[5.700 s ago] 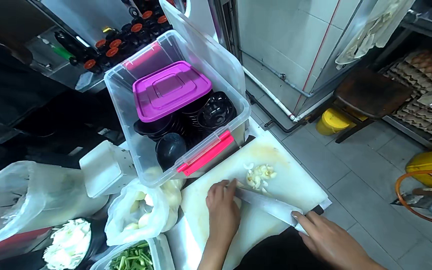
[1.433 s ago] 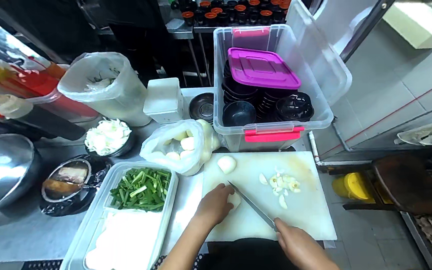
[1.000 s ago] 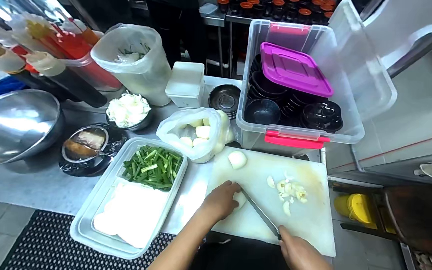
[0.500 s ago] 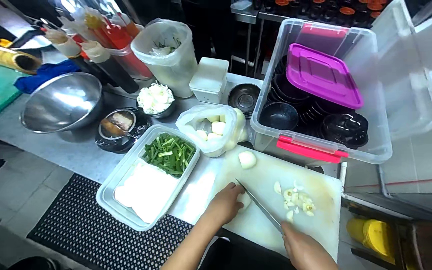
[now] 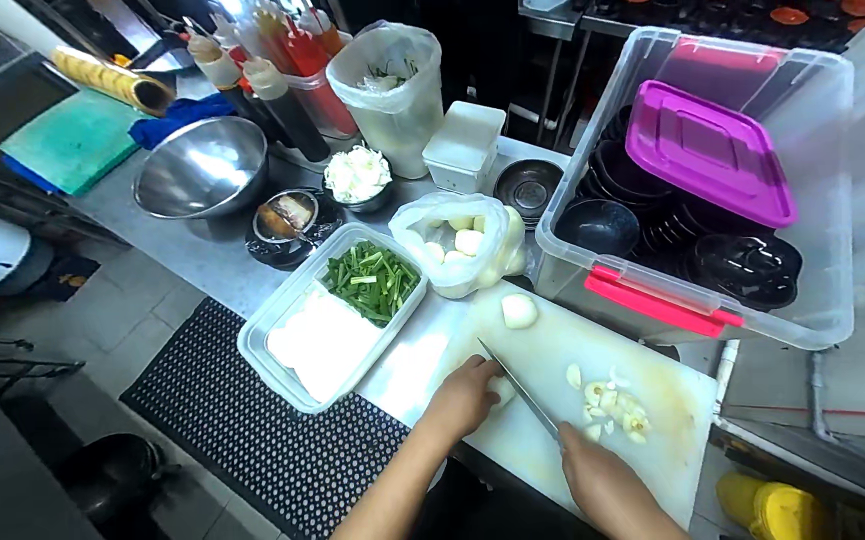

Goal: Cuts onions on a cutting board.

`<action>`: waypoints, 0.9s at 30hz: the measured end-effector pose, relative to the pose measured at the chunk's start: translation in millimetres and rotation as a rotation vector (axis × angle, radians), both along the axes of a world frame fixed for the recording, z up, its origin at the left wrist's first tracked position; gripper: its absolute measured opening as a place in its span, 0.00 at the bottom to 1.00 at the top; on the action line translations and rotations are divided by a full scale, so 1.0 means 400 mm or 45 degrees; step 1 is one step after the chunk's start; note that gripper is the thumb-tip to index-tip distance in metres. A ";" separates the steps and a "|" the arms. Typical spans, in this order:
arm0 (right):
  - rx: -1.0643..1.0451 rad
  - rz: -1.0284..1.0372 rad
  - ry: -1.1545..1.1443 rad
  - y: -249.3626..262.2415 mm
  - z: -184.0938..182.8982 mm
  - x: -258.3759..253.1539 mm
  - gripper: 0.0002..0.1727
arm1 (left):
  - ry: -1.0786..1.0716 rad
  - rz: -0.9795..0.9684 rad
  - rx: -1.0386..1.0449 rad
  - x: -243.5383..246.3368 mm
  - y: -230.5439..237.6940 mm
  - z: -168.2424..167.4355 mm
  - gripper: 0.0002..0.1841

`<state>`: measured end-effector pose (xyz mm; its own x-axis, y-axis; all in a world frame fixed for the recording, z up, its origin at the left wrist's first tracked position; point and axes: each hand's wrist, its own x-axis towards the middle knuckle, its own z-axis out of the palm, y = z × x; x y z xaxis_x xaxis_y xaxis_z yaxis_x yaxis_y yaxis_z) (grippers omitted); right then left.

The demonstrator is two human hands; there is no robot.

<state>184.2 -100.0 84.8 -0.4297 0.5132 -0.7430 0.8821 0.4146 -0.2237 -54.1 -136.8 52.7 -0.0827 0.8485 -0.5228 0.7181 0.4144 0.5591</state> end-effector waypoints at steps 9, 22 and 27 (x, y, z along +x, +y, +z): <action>0.032 0.024 -0.003 0.012 0.042 -0.030 0.21 | -0.014 0.026 0.061 -0.002 -0.015 -0.010 0.18; 0.032 0.048 -0.019 0.013 0.021 -0.060 0.19 | -0.006 0.068 0.167 -0.006 -0.041 -0.029 0.18; 0.043 0.051 0.008 0.038 -0.001 -0.118 0.21 | -0.003 0.057 0.177 -0.005 -0.045 -0.038 0.18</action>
